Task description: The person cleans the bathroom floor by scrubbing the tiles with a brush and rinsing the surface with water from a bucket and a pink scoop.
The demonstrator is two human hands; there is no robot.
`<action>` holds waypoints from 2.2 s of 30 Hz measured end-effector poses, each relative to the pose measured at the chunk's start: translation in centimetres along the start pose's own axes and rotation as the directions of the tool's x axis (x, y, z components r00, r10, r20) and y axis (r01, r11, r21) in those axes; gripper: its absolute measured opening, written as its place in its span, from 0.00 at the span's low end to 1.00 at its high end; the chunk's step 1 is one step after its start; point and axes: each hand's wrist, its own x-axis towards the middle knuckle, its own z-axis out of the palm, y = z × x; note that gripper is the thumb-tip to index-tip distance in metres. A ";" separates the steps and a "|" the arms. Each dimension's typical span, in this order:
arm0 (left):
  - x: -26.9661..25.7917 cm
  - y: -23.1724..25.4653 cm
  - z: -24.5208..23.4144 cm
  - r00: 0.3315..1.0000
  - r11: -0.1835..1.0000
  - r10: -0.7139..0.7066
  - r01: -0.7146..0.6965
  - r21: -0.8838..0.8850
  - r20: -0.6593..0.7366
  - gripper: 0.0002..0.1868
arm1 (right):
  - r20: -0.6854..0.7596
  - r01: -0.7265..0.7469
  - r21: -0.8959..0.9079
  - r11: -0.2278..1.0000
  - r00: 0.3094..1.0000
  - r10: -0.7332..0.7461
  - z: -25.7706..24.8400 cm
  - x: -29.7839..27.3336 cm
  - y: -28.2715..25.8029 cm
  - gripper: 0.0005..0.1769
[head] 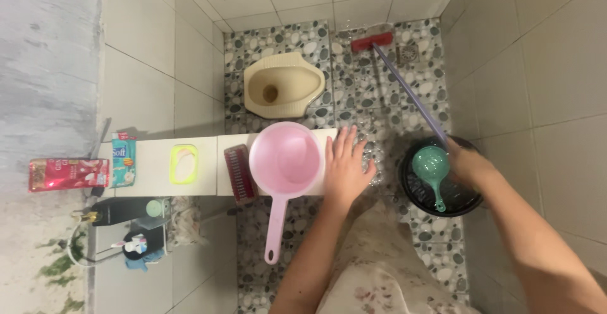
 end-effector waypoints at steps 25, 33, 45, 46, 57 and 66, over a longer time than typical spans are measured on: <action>0.1 -0.1 -0.5 0.999 0.999 0.042 -0.042 0.031 -0.012 0.25 | 0.282 -0.233 -0.122 0.965 0.924 0.259 16.9 -20.6 5.3 0.40; -0.5 -0.3 0.0 0.992 0.993 0.114 -0.115 -0.025 -0.044 0.19 | 0.299 -0.389 0.198 0.899 0.898 0.323 14.0 -15.5 -11.1 0.35; -22.7 0.6 10.3 0.428 0.964 0.139 0.149 -0.221 0.893 0.35 | 0.544 -0.597 0.756 0.269 0.801 0.249 31.7 -41.0 -7.6 0.38; -24.4 -0.1 11.4 0.414 0.966 0.156 0.127 -0.227 0.897 0.35 | 0.450 -0.447 0.887 -0.117 0.893 -0.006 33.3 -42.7 -7.6 0.36; -29.1 -6.8 21.3 0.226 0.898 0.154 0.375 -0.232 0.962 0.58 | 0.268 -0.057 0.476 -0.877 0.960 0.083 39.9 -29.6 -22.0 0.39; -50.8 -3.6 10.0 -0.622 0.929 0.264 -0.041 -0.368 0.737 0.59 | 0.484 0.046 0.284 -0.958 0.856 0.184 55.1 -56.8 -23.2 0.21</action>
